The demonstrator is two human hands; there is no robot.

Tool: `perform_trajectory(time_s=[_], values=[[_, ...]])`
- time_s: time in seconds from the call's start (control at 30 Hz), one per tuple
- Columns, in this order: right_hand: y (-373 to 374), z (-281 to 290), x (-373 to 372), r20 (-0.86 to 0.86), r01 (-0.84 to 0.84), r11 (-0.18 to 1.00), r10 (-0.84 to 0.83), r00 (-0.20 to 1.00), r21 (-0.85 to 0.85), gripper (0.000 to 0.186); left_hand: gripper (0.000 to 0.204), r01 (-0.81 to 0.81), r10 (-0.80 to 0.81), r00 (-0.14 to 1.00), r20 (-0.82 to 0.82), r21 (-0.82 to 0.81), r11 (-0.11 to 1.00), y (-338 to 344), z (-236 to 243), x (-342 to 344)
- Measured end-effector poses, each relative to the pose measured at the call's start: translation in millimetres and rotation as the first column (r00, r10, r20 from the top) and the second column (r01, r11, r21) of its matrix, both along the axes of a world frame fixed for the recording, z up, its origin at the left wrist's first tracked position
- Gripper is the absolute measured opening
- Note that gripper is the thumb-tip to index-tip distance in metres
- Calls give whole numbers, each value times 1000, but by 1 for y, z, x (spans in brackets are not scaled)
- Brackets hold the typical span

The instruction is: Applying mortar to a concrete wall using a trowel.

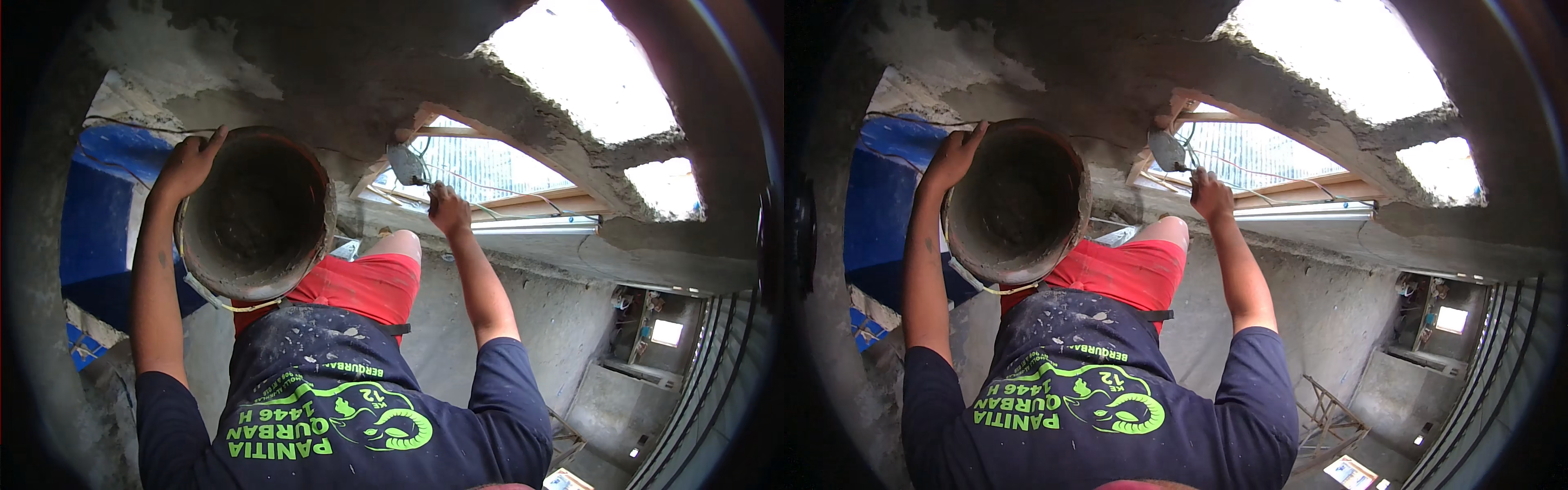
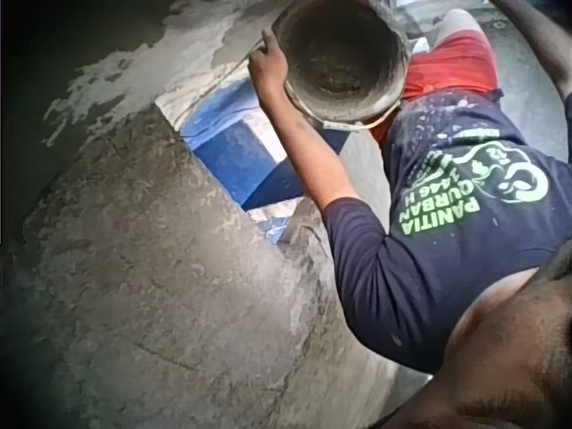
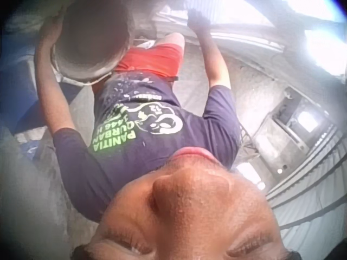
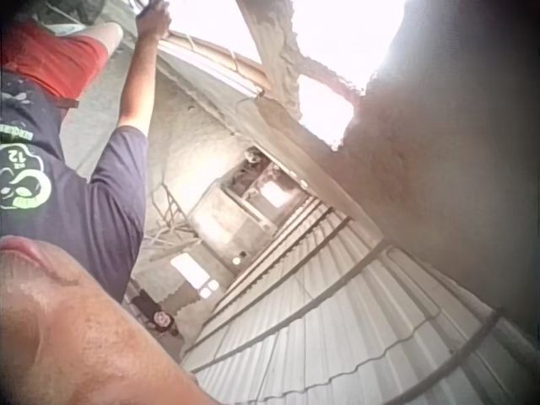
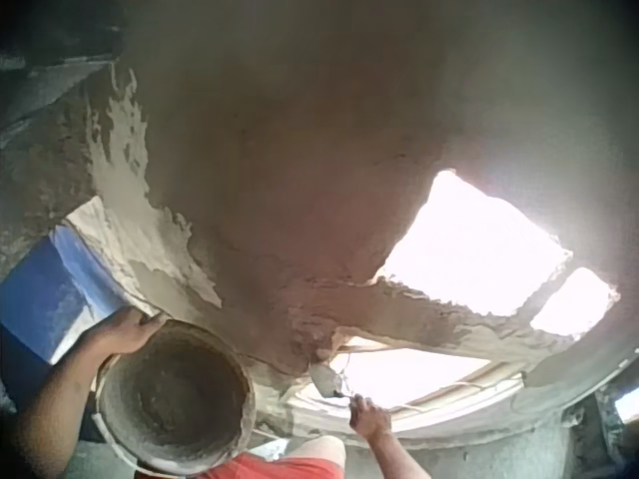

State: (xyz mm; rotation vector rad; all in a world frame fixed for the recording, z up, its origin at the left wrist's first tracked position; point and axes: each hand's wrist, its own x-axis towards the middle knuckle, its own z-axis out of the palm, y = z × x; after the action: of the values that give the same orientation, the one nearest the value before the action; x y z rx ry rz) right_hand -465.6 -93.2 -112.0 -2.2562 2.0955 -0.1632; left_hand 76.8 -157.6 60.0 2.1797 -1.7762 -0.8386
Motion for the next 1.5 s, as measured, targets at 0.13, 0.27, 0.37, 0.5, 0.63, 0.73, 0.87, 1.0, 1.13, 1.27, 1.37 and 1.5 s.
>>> perform_trajectory(time_s=[0.13, 0.27, 0.37, 0.5, 0.63, 0.73, 0.87, 1.0, 1.13, 1.27, 1.37, 1.5], values=[[1, 3, 2, 25, 36, 997, -37, 999, 63, 32, 88, 22, -21, 1000, 13, -18, 1000, 1, 10, -13], [1, 15, 3, -43, 19, 988, -13, 999, 151, 33, 89, 12, -12, 1000, 5, -1, 1000, 5, 14, -11], [-9, 17, -4, -38, 13, 984, -6, 999, 178, 34, 87, -5, 4, 1000, -6, -94, 996, 9, 2, -5], [7, 15, -7, 132, -34, 999, 35, 991, -8, 34, 87, -32, 30, 999, -25, -105, 994, 15, 4, 2], [-3, 18, -16, 211, -11, 973, 61, 976, -231, 36, 86, -48, 48, 998, -44, -7, 999, 14, 4, 9], [-5, 20, -25, 289, 36, 919, 86, 954, -392, 37, 86, -94, 94, 996, -11, -90, 991, 18, -5, 9], [-13, 34, -20, 234, -10, 917, 112, 966, -398, 37, 86, -107, 106, 994, -31, -50, 993, 19, 4, 10], [-12, 36, -12, 220, -20, 908, 122, 968, -418, 36, 84, -107, 107, 994, -15, -15, 994, 11, -9, 16], [-5, 32, 3, 186, -18, 923, 96, 978, -384, 33, 96, -59, 59, 997, -38, 24, 998, 1, -18, 26], [2, 23, 18, 243, 49, 933, 41, 969, -355, 33, 97, -48, 50, 998, -47, 47, 998, -4, -18, 19], [7, 22, 25, 247, 96, 938, -12, 969, -333, 33, 96, -30, 33, 999, -37, 75, 997, -8, -15, 14], [7, 23, 25, 197, 100, 941, -36, 980, -323, 33, 95, -26, 26, 999, -19, -3, 1000, -8, -20, 16]])
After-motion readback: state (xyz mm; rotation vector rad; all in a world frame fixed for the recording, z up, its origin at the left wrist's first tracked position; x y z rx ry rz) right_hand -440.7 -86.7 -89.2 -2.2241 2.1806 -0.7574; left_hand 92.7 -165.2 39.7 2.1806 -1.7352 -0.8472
